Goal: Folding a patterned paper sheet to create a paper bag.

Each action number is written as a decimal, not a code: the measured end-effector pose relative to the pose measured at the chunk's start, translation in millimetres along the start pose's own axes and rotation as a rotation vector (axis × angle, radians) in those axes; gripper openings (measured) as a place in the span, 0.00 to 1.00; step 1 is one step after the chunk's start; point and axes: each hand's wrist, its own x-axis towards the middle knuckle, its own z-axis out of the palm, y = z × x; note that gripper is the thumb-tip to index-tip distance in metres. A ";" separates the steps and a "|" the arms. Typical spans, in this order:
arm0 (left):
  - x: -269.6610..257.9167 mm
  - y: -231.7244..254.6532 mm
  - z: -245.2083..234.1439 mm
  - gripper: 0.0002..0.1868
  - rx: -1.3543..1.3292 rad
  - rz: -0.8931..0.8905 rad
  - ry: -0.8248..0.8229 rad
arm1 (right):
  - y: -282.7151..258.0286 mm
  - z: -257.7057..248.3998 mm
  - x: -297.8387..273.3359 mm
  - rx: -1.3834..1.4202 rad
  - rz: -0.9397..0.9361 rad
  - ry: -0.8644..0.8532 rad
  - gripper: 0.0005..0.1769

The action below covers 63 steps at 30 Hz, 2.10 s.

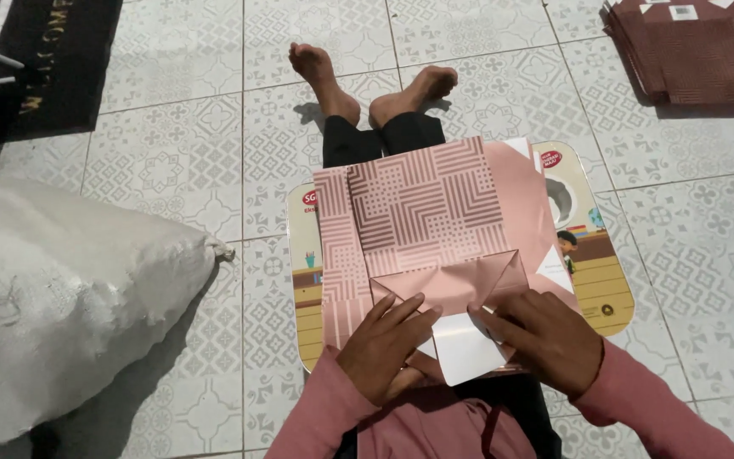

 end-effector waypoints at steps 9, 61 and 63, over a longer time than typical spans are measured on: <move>9.4 1.8 -6.6 0.08 -0.242 -0.055 0.241 | 7.6 -11.1 11.5 0.174 0.131 -0.002 0.17; 86.9 -11.9 -42.1 0.25 -0.371 -0.841 -0.179 | -78.3 10.7 48.0 -0.324 0.027 0.081 0.28; 80.6 -21.4 -30.2 0.25 -0.241 -0.645 -0.169 | -75.5 8.2 37.9 -0.380 0.051 0.097 0.29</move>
